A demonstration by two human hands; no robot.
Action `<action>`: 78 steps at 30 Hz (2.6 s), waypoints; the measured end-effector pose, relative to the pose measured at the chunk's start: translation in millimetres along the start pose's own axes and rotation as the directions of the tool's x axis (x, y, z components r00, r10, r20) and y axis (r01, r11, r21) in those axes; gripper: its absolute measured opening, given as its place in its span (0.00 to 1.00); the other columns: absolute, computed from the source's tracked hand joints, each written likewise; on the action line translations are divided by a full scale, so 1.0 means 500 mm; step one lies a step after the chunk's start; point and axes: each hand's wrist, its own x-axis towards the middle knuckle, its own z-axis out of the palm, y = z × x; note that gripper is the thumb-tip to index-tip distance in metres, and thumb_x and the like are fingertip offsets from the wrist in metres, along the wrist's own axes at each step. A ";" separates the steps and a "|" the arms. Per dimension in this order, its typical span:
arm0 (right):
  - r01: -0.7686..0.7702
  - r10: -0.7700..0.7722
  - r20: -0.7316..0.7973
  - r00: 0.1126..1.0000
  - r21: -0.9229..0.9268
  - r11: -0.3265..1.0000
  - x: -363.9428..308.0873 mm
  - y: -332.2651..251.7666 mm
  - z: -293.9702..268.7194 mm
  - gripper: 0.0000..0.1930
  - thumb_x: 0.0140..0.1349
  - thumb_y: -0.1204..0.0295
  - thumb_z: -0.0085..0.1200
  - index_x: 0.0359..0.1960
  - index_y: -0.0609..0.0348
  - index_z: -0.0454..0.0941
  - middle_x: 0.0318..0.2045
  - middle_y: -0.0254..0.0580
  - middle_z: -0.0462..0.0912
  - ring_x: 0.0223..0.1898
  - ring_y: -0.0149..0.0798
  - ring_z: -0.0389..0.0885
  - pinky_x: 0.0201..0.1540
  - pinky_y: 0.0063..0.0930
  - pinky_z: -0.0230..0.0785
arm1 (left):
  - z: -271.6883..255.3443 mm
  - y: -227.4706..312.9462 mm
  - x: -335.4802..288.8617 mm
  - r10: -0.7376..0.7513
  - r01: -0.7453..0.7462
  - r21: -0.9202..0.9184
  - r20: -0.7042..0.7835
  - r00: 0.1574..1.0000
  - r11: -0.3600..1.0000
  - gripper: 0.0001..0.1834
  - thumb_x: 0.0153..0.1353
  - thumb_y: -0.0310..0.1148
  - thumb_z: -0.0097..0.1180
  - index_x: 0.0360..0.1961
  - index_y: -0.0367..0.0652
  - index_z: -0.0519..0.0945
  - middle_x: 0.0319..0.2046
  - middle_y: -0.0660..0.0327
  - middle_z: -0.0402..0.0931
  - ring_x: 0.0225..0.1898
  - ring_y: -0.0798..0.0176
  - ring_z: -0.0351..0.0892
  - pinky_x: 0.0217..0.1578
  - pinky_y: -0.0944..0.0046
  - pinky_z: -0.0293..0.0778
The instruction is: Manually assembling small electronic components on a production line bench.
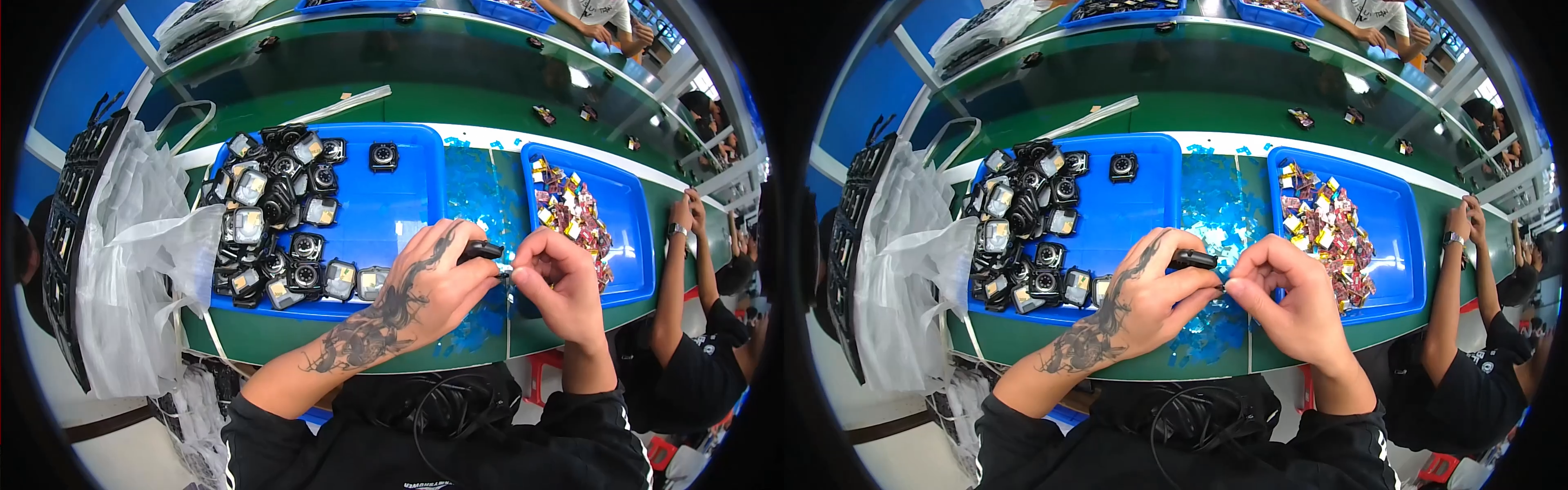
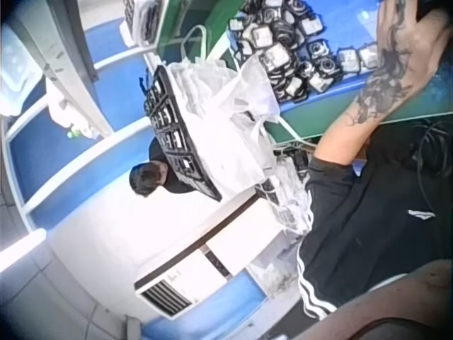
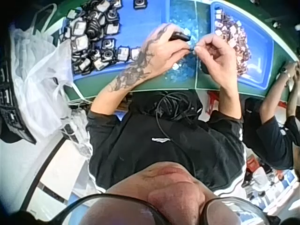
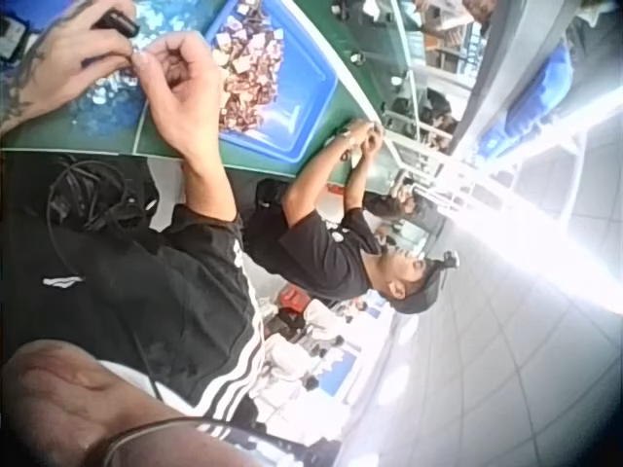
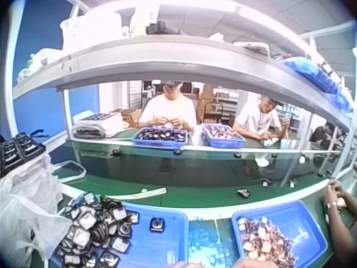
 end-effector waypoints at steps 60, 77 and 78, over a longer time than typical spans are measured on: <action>0.203 -0.224 -0.147 0.963 -0.150 0.968 0.046 0.011 0.062 0.04 0.56 0.81 0.62 0.33 0.65 0.82 0.27 0.36 0.84 0.28 0.24 0.79 0.33 0.19 0.71 | 0.010 0.000 -0.005 -0.405 0.422 -0.744 0.222 0.887 0.518 0.27 0.67 0.15 0.44 0.67 0.27 0.57 0.60 0.45 0.67 0.62 0.58 0.70 0.62 0.61 0.67; 0.212 -0.306 -0.109 0.946 -0.507 0.836 0.055 -0.012 0.043 0.17 0.46 0.76 0.69 0.20 0.59 0.67 0.16 0.34 0.64 0.18 0.29 0.61 0.21 0.27 0.54 | 0.005 -0.006 0.004 -0.427 0.534 -0.730 0.358 0.830 0.427 0.24 0.68 0.17 0.42 0.65 0.27 0.61 0.53 0.51 0.74 0.55 0.63 0.75 0.58 0.63 0.72; 0.209 -0.303 -0.112 0.946 -0.502 0.839 0.058 -0.008 0.042 0.17 0.46 0.76 0.69 0.20 0.59 0.67 0.16 0.34 0.64 0.18 0.29 0.61 0.21 0.27 0.54 | 0.006 -0.009 0.005 -0.429 0.527 -0.766 0.363 0.827 0.367 0.25 0.67 0.17 0.43 0.66 0.29 0.59 0.53 0.51 0.74 0.55 0.62 0.76 0.57 0.62 0.73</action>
